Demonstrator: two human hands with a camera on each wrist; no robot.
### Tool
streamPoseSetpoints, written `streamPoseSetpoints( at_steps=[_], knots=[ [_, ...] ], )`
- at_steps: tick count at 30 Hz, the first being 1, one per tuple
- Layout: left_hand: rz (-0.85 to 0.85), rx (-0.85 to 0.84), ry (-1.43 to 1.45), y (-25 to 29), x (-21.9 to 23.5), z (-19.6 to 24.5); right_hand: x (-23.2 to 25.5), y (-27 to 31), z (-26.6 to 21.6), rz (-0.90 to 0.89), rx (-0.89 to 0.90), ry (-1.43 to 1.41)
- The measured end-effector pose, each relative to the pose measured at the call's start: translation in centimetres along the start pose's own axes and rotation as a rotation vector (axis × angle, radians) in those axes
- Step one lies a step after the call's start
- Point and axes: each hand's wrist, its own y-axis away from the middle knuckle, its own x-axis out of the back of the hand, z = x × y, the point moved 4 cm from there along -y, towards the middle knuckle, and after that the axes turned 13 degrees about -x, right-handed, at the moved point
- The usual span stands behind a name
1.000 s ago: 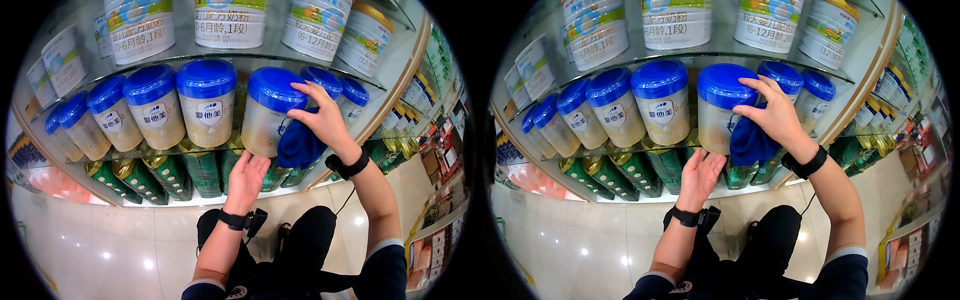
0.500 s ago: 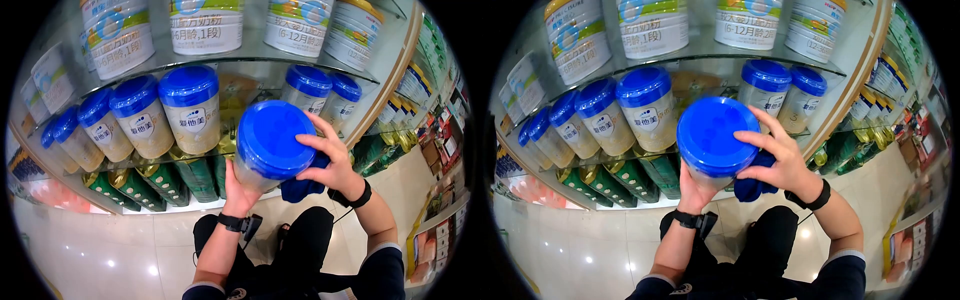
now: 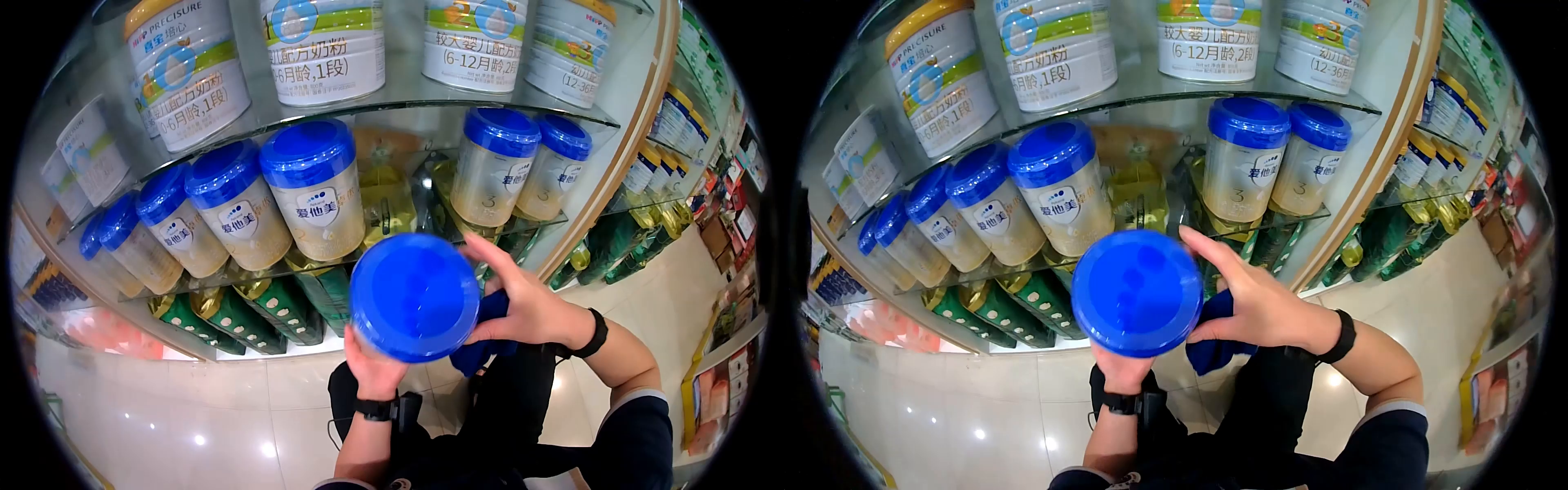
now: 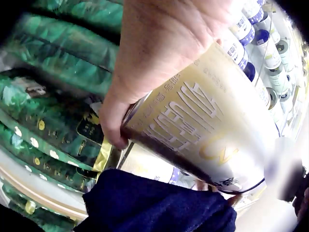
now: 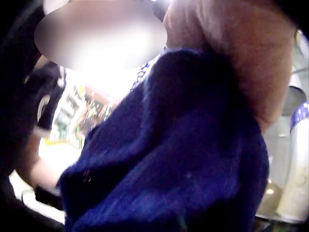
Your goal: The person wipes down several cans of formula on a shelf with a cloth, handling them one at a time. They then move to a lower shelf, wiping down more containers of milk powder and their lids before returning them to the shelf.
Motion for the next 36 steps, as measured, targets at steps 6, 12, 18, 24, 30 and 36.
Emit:
streamPoseSetpoints(
  at_steps=[6,12,18,24,30,36],
  knots=[
    [0.049,-0.093,-0.260,3.4,3.8,4.8,2.1,-4.4,3.9,-0.236,-0.372,-0.267],
    [0.034,-0.147,-0.421,5.9,3.4,5.7,5.2,-17.7,-0.8,0.660,0.401,0.387],
    [0.010,-0.163,-0.196,6.7,1.3,5.5,0.5,-25.9,3.5,0.246,-0.323,0.648],
    [0.094,-0.215,-0.379,7.7,5.3,7.4,-2.3,-31.6,9.6,-0.116,-0.351,0.976],
    [0.108,-0.103,-0.089,6.8,5.4,7.1,-1.5,-24.9,7.5,-0.045,-0.287,0.856],
    [0.225,-0.116,-0.091,6.8,2.8,5.8,-2.7,-16.6,7.0,0.200,0.030,0.822]
  ],
)
